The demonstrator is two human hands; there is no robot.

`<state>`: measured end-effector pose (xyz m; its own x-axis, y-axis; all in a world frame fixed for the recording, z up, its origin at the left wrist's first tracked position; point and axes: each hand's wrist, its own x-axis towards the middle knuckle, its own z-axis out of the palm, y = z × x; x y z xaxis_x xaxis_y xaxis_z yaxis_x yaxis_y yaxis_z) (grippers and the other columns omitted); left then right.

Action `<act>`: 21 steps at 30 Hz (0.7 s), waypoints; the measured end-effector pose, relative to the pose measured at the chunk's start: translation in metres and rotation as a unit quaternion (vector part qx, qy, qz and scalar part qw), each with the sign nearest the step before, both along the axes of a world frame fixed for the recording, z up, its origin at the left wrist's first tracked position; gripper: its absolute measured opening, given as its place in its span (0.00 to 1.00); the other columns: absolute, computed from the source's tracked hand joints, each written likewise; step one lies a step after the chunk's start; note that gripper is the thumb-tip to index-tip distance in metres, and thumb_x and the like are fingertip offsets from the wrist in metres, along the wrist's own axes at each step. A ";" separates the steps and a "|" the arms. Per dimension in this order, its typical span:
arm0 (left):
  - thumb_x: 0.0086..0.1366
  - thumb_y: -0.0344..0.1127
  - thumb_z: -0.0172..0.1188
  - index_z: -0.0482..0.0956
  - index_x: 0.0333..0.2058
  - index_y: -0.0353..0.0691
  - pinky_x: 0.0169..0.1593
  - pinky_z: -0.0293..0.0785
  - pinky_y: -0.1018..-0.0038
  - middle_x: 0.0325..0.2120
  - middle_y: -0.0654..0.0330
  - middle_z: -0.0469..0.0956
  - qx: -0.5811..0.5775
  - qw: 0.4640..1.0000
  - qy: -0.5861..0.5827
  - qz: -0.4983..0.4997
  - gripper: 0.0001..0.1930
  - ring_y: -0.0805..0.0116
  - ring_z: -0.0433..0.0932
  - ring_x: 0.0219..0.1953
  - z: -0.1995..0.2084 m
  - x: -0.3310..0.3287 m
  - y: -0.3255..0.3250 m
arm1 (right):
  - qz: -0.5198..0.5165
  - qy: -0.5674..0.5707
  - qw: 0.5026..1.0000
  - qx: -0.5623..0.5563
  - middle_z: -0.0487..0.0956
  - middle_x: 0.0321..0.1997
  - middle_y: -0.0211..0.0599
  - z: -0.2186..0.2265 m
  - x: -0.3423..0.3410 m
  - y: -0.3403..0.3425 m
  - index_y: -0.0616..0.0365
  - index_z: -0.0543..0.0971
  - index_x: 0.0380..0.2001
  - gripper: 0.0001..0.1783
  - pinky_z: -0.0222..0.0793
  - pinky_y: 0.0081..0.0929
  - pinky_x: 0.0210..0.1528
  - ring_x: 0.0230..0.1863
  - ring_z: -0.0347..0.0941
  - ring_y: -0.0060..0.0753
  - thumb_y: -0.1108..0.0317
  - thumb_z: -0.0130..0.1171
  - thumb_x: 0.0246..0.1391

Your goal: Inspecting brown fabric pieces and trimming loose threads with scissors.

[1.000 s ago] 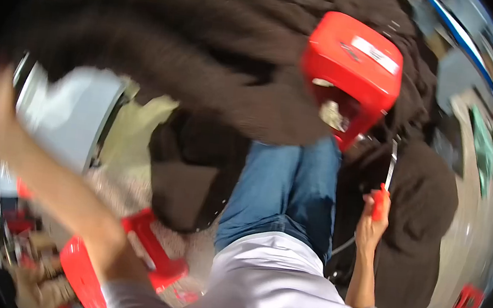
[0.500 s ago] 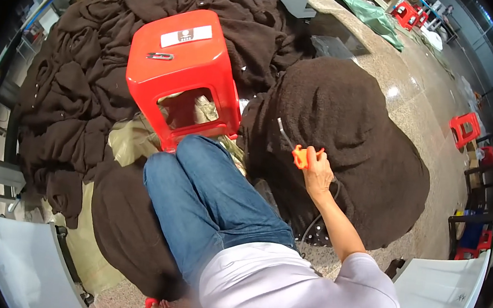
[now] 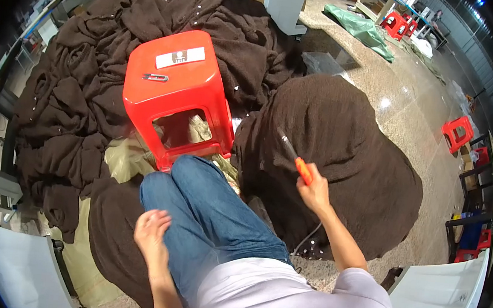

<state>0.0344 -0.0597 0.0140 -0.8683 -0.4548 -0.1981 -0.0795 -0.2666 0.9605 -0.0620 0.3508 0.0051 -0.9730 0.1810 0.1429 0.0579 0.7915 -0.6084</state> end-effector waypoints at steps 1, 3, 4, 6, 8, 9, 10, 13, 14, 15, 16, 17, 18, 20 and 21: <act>0.70 0.42 0.56 0.74 0.47 0.31 0.45 0.80 0.71 0.41 0.47 0.80 0.062 0.995 0.001 -0.083 0.18 0.61 0.82 0.40 0.006 -0.017 0.022 | 0.045 -0.010 0.997 -0.057 0.79 0.30 0.51 0.020 0.013 -0.015 0.54 0.74 0.43 0.14 0.73 0.39 0.33 0.33 0.80 0.54 0.72 0.58 0.50; 0.72 0.47 0.50 0.71 0.51 0.27 0.52 0.77 0.63 0.46 0.40 0.77 0.161 0.951 -0.026 -0.261 0.25 0.50 0.80 0.47 0.005 -0.052 0.069 | 0.122 -0.036 0.983 -0.131 0.78 0.29 0.48 0.059 0.044 -0.043 0.55 0.74 0.43 0.15 0.73 0.32 0.35 0.34 0.81 0.51 0.73 0.58 0.49; 0.71 0.55 0.47 0.70 0.54 0.27 0.57 0.73 0.60 0.50 0.40 0.76 0.257 0.903 -0.071 -0.338 0.31 0.50 0.77 0.52 -0.005 -0.072 0.094 | 0.157 -0.052 0.975 -0.149 0.78 0.28 0.47 0.075 0.058 -0.054 0.55 0.74 0.43 0.15 0.73 0.30 0.35 0.33 0.81 0.48 0.74 0.59 0.49; 0.70 0.64 0.41 0.69 0.57 0.31 0.59 0.70 0.60 0.52 0.49 0.76 0.433 0.779 -0.111 -0.440 0.37 0.57 0.75 0.55 -0.048 -0.105 0.139 | 0.188 -0.092 0.961 -0.178 0.78 0.28 0.47 0.102 0.079 -0.066 0.56 0.74 0.41 0.15 0.73 0.29 0.35 0.34 0.82 0.43 0.75 0.60 0.48; 0.65 0.71 0.41 0.67 0.60 0.31 0.60 0.68 0.60 0.57 0.49 0.73 0.445 0.746 -0.187 -0.459 0.45 0.55 0.72 0.58 -0.058 -0.138 0.193 | 0.222 -0.117 0.943 -0.218 0.79 0.29 0.39 0.118 0.090 -0.067 0.57 0.74 0.40 0.14 0.72 0.26 0.34 0.30 0.79 0.33 0.76 0.60 0.48; 0.66 0.71 0.41 0.67 0.60 0.32 0.60 0.68 0.61 0.57 0.50 0.73 0.452 0.754 -0.146 -0.453 0.44 0.56 0.72 0.58 -0.059 -0.152 0.210 | 0.246 -0.125 0.933 -0.229 0.79 0.30 0.37 0.125 0.095 -0.066 0.57 0.75 0.40 0.14 0.72 0.25 0.34 0.29 0.79 0.31 0.76 0.61 0.48; 0.66 0.70 0.40 0.66 0.61 0.33 0.60 0.68 0.62 0.57 0.51 0.73 0.457 0.763 -0.105 -0.444 0.43 0.56 0.72 0.57 -0.062 -0.167 0.223 | 0.274 -0.135 0.922 -0.240 0.79 0.30 0.34 0.131 0.099 -0.063 0.57 0.75 0.40 0.14 0.72 0.24 0.33 0.29 0.78 0.29 0.77 0.61 0.48; 0.72 0.60 0.43 0.68 0.60 0.34 0.60 0.68 0.64 0.56 0.53 0.73 0.444 0.796 0.008 -0.411 0.34 0.58 0.72 0.57 -0.068 -0.220 0.251 | 0.345 -0.143 0.876 -0.305 0.79 0.28 0.31 0.146 0.107 -0.060 0.60 0.76 0.40 0.13 0.69 0.21 0.31 0.26 0.76 0.21 0.76 0.62 0.49; 0.73 0.56 0.44 0.68 0.60 0.34 0.61 0.68 0.65 0.55 0.55 0.74 0.415 0.816 -0.029 -0.401 0.31 0.60 0.72 0.56 -0.038 -0.229 0.257 | 0.358 -0.132 0.872 -0.306 0.79 0.27 0.31 0.146 0.110 -0.056 0.60 0.76 0.40 0.13 0.69 0.20 0.30 0.26 0.75 0.20 0.76 0.63 0.50; 0.74 0.53 0.44 0.68 0.60 0.33 0.61 0.68 0.66 0.54 0.56 0.73 0.334 0.862 0.045 -0.378 0.29 0.62 0.72 0.56 -0.036 -0.248 0.248 | 0.385 -0.133 0.851 -0.330 0.79 0.28 0.30 0.145 0.110 -0.064 0.60 0.76 0.40 0.12 0.67 0.19 0.28 0.26 0.75 0.19 0.75 0.63 0.51; 0.74 0.51 0.45 0.68 0.59 0.33 0.61 0.67 0.67 0.54 0.58 0.73 0.246 0.897 0.118 -0.348 0.27 0.64 0.72 0.55 -0.039 -0.268 0.236 | 0.415 -0.151 0.832 -0.335 0.79 0.28 0.30 0.150 0.108 -0.072 0.60 0.76 0.41 0.12 0.67 0.19 0.28 0.25 0.75 0.20 0.74 0.63 0.53; 0.75 0.50 0.44 0.68 0.59 0.33 0.62 0.67 0.67 0.53 0.59 0.73 0.233 0.908 0.167 -0.304 0.27 0.65 0.71 0.54 -0.037 -0.288 0.218 | 0.440 -0.159 0.816 -0.339 0.79 0.29 0.30 0.153 0.107 -0.079 0.60 0.76 0.41 0.12 0.68 0.20 0.28 0.26 0.75 0.20 0.73 0.63 0.53; 0.75 0.49 0.44 0.69 0.59 0.33 0.62 0.66 0.68 0.53 0.61 0.73 0.217 0.917 0.214 -0.258 0.26 0.67 0.71 0.54 -0.036 -0.299 0.189 | 0.467 -0.168 0.797 -0.344 0.80 0.31 0.31 0.154 0.105 -0.087 0.60 0.76 0.42 0.12 0.68 0.20 0.28 0.26 0.76 0.21 0.73 0.63 0.54; 0.74 0.51 0.44 0.69 0.59 0.33 0.61 0.67 0.67 0.54 0.59 0.73 0.295 0.894 0.230 -0.246 0.27 0.65 0.71 0.54 -0.008 -0.294 0.130 | 0.492 -0.157 0.780 -0.354 0.80 0.33 0.33 0.158 0.100 -0.095 0.60 0.75 0.43 0.13 0.69 0.23 0.29 0.27 0.77 0.25 0.72 0.62 0.54; 0.74 0.52 0.44 0.69 0.59 0.33 0.61 0.68 0.66 0.55 0.57 0.72 0.366 0.869 0.245 -0.225 0.28 0.62 0.72 0.55 0.019 -0.279 0.083 | 0.530 -0.176 0.753 -0.348 0.81 0.35 0.36 0.162 0.098 -0.102 0.59 0.74 0.45 0.16 0.71 0.26 0.31 0.29 0.79 0.33 0.72 0.61 0.52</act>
